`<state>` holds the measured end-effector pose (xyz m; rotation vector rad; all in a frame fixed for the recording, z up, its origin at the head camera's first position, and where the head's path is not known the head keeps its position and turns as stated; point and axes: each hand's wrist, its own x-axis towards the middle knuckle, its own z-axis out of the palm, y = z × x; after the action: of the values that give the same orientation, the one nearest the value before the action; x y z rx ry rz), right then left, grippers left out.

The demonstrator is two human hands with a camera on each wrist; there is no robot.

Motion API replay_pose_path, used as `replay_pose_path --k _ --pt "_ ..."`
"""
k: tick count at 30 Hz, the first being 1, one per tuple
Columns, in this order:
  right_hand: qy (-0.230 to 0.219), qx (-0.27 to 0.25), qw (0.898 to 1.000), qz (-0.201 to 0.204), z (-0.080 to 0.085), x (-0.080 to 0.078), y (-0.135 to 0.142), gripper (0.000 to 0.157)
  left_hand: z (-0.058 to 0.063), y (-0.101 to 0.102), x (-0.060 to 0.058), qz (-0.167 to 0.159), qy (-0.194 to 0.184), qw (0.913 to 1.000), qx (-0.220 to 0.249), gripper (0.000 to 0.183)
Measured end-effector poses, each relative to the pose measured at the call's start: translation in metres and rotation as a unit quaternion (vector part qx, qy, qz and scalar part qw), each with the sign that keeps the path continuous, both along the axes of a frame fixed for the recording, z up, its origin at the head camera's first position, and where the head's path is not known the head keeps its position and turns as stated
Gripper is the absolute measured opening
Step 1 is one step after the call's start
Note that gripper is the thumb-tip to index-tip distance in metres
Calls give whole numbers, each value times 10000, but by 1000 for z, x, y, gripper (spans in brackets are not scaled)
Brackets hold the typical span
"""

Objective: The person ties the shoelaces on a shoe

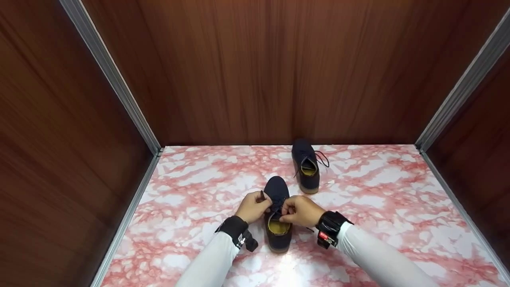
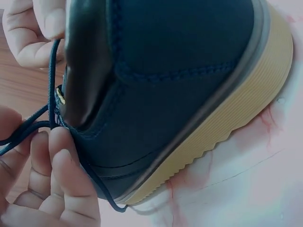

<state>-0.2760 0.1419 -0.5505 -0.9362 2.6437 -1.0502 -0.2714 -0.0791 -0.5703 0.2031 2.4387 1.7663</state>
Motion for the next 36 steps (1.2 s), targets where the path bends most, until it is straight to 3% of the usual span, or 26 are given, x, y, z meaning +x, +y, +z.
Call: replay_pose_path --k 7,16,30,36 --pt "-101 -154 9998 5 1 -1 2 20 -2 -5 1 177 -17 9998 -100 11" --pt "91 -268 9996 11 5 -4 12 16 0 -11 3 107 4 9994 -321 13" --pt "54 -301 9991 -284 11 -9 18 13 3 -8 -3 -48 -746 9967 322 35" --pt "-210 -453 9978 -435 13 -12 15 12 3 -3 -2 1 -792 9963 347 36"
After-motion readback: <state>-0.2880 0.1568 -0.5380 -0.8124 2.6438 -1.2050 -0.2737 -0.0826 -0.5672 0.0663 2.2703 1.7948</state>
